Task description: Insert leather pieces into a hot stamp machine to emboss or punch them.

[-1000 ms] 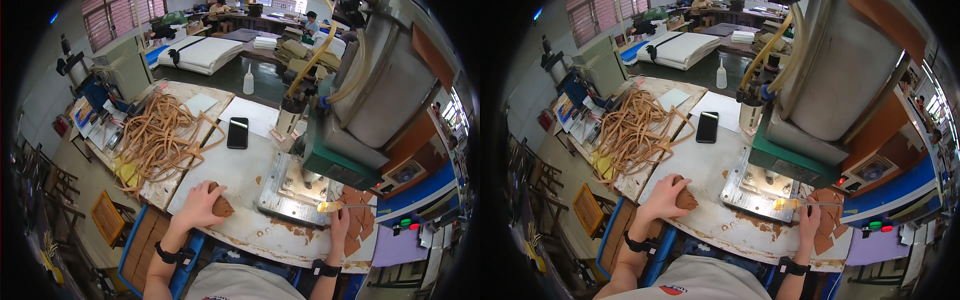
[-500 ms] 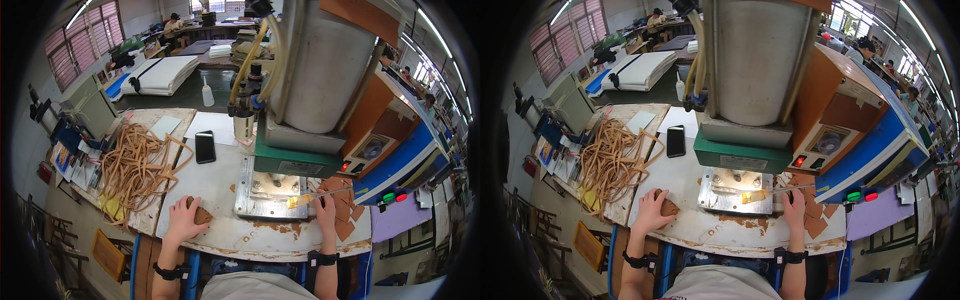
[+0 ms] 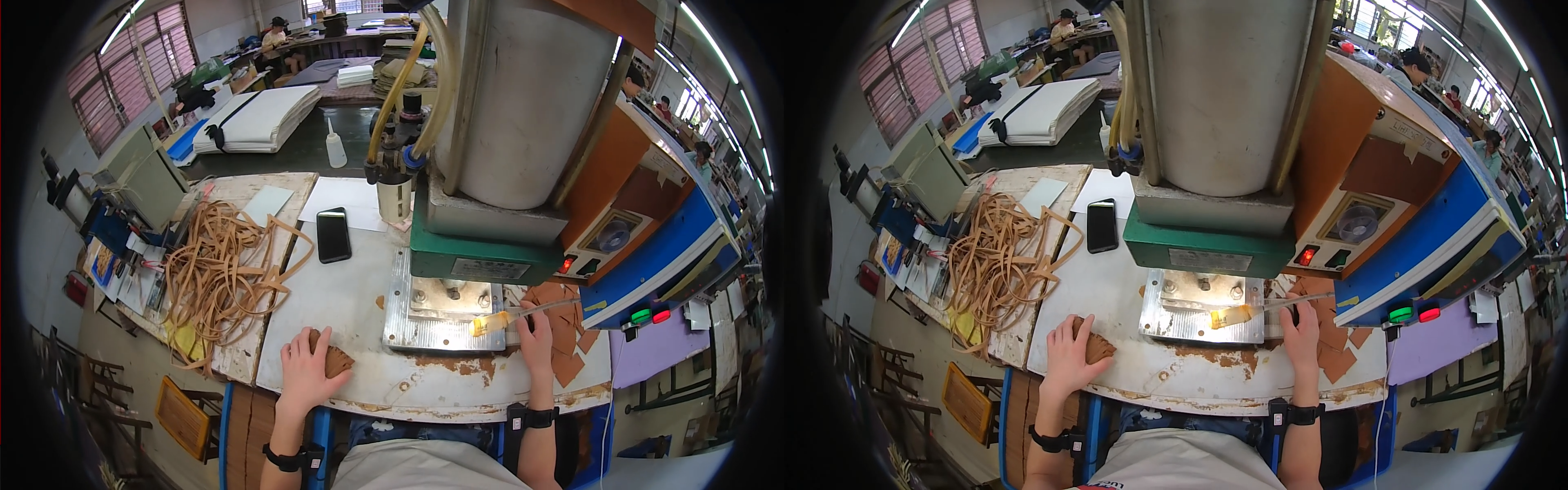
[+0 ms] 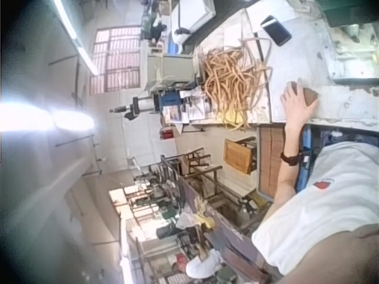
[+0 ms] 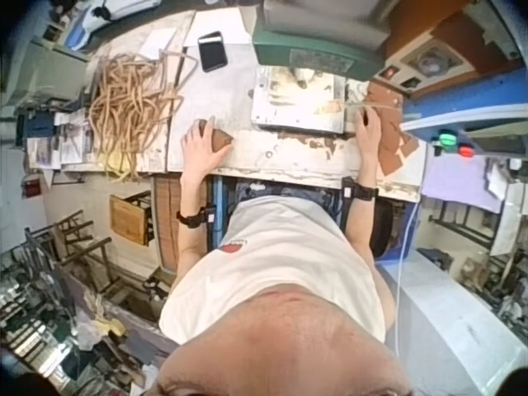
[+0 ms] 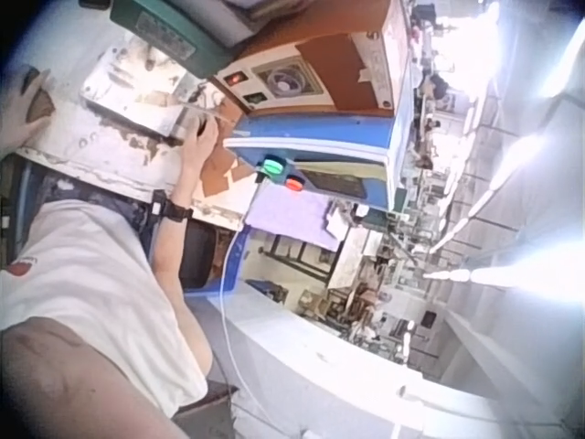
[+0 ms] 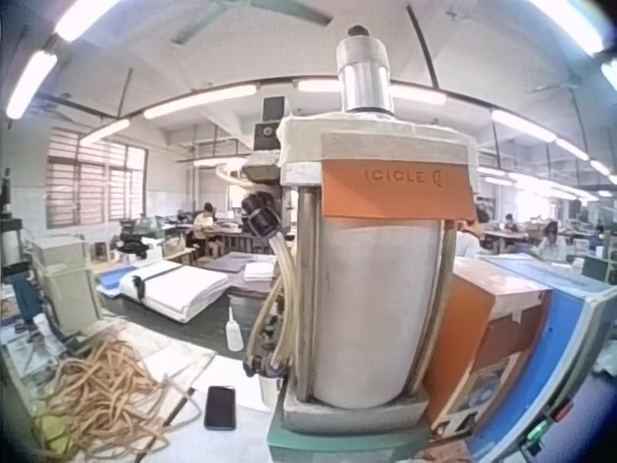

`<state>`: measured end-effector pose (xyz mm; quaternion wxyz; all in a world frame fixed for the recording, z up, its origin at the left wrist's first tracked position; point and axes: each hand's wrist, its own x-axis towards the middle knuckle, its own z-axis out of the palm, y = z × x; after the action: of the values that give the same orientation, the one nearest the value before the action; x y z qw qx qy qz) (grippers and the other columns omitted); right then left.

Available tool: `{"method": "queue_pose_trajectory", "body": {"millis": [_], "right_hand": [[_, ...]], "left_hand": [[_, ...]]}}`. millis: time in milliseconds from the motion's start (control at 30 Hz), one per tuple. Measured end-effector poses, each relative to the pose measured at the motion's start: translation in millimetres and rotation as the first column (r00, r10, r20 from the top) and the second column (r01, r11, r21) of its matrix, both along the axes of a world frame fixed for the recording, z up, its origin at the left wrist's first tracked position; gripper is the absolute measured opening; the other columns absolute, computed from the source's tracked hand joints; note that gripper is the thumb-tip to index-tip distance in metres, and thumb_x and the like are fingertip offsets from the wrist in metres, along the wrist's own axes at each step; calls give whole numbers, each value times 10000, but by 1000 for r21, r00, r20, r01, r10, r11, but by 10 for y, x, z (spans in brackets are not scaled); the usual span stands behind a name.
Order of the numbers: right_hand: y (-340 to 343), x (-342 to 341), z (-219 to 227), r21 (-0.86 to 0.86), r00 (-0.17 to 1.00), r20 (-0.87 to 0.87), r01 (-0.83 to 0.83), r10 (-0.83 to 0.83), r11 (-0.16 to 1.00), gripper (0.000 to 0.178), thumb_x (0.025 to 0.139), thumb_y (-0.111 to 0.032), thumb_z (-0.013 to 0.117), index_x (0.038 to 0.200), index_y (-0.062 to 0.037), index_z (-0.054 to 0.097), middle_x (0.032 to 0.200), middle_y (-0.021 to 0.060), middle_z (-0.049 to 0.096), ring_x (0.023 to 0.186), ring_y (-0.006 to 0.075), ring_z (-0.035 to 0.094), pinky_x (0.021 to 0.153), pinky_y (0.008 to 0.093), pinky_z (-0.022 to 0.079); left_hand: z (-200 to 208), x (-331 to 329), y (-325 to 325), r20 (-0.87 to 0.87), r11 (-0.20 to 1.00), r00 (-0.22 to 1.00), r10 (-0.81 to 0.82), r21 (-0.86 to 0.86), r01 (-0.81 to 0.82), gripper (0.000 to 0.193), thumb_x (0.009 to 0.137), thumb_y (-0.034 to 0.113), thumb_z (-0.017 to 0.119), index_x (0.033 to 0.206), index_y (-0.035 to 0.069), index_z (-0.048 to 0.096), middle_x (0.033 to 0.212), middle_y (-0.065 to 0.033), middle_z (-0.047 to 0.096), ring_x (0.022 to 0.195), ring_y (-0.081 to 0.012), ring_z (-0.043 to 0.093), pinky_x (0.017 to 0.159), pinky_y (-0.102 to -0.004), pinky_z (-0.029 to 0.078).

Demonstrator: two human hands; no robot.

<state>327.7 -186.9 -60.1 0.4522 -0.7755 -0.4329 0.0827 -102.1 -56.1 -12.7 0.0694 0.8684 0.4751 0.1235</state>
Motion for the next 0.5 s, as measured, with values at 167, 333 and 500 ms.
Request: {"method": "queue_pose_trajectory", "body": {"millis": [167, 333, 500], "right_hand": [[-19, 56, -67, 25, 1000, 1, -19, 19, 1000, 376, 940, -173, 633, 1286, -25, 617, 1196, 170, 649, 1128, 332, 587, 996, 409, 448], [2, 43, -22, 4, 996, 86, -39, 39, 999, 361, 944, -167, 611, 1274, -21, 617, 1211, 186, 646, 1153, 361, 577, 1019, 426, 434], [27, 23, -11, -15, 992, 115, -51, 52, 999, 346, 946, -157, 597, 1260, -13, 617, 1216, 195, 645, 1175, 373, 565, 1032, 434, 424]], "left_hand": [[-26, 53, -52, 6, 1000, 1000, 25, -6, -25, 837, 735, 474, 770, 1429, 85, 511, 1377, -228, 457, 1262, -385, 441, 1087, -529, 288], [-45, 14, -104, 108, 999, 994, 36, -28, -33, 791, 724, 445, 787, 1391, 88, 553, 1374, -215, 465, 1256, -381, 449, 1082, -512, 307], [-70, -57, -202, 307, 999, 951, 34, 15, -41, 760, 668, 320, 837, 1345, 81, 588, 1398, -205, 475, 1243, -397, 470, 1064, -495, 371]]}}
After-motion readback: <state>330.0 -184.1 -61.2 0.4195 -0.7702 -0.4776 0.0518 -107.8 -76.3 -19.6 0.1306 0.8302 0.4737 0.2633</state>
